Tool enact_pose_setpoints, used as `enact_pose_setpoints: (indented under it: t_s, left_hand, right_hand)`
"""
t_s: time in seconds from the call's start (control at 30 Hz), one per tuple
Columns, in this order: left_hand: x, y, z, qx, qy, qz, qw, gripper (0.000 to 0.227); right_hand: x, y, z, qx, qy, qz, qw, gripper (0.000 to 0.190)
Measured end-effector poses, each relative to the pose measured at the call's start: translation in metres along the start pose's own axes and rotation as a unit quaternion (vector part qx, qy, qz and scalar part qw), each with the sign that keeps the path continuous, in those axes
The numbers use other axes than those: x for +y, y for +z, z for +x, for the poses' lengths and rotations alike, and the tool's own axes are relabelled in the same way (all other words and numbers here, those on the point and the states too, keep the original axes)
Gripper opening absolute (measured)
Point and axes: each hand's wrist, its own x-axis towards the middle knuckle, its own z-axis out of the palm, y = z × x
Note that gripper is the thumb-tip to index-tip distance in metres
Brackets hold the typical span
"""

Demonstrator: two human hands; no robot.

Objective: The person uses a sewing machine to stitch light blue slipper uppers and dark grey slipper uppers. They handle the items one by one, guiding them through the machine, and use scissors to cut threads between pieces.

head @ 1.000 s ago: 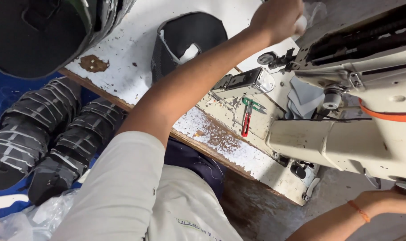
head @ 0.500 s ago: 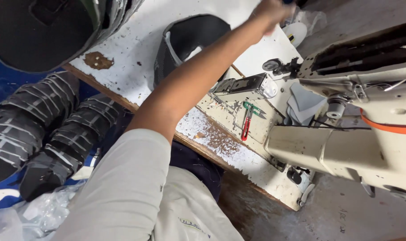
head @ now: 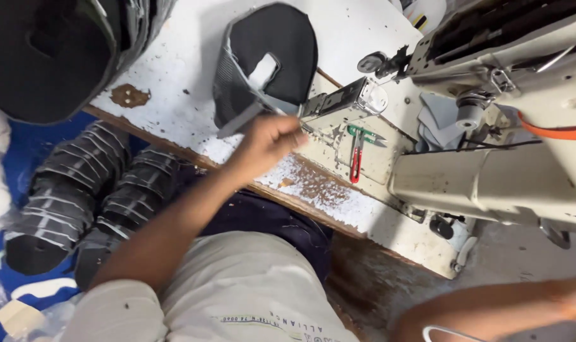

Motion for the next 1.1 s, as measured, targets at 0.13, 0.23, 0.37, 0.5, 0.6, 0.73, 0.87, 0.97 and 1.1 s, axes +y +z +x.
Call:
enact_pose_setpoints:
  t_s: [0.13,0.23,0.37,0.5,0.6,0.73,0.87,0.97,1.1]
  left_hand:
    - [0.015,0.037,-0.018,0.021,0.005,0.017,1.000,0.030]
    - [0.025,0.054,-0.021,0.000,0.001,-0.022,1.000,0.032]
    - [0.026,0.064,-0.027,-0.001,-0.046,-0.068,0.997,0.031]
    - [0.017,0.054,-0.035,0.026,-0.131,-0.258,0.957,0.024]
    - [0.013,0.032,-0.021,0.076,-0.018,-0.061,0.995,0.006]
    - [0.073,0.009,0.011,0.154,0.203,0.361,0.897,0.010]
    - [0.101,0.024,0.041,-0.038,0.295,0.449,0.843,0.017]
    - [0.106,0.045,0.062,-0.140,0.396,0.498,0.759,0.015]
    - [0.062,0.061,0.067,-0.276,0.375,0.508,0.724,0.009]
  right_hand:
    - [0.016,0.152,-0.055,-0.002,0.001,0.026,1.000,0.046]
    - [0.012,0.262,-0.105,0.002,0.004,0.048,0.999,0.047]
    - [-0.019,0.319,-0.080,-0.145,0.225,0.193,0.944,0.024]
    - [-0.024,0.315,-0.061,-0.155,0.257,0.275,0.914,0.020]
    - [0.007,0.296,-0.091,-0.161,0.231,0.035,0.959,0.016]
    - [0.033,0.259,-0.160,-0.222,0.148,-0.039,0.963,0.022]
    - [0.030,0.235,-0.214,-0.228,0.157,-0.083,0.957,0.016]
    - [0.038,0.213,-0.236,-0.211,0.254,-0.073,0.941,0.016]
    - [0.044,0.175,-0.222,-0.198,0.147,-0.091,0.965,0.018]
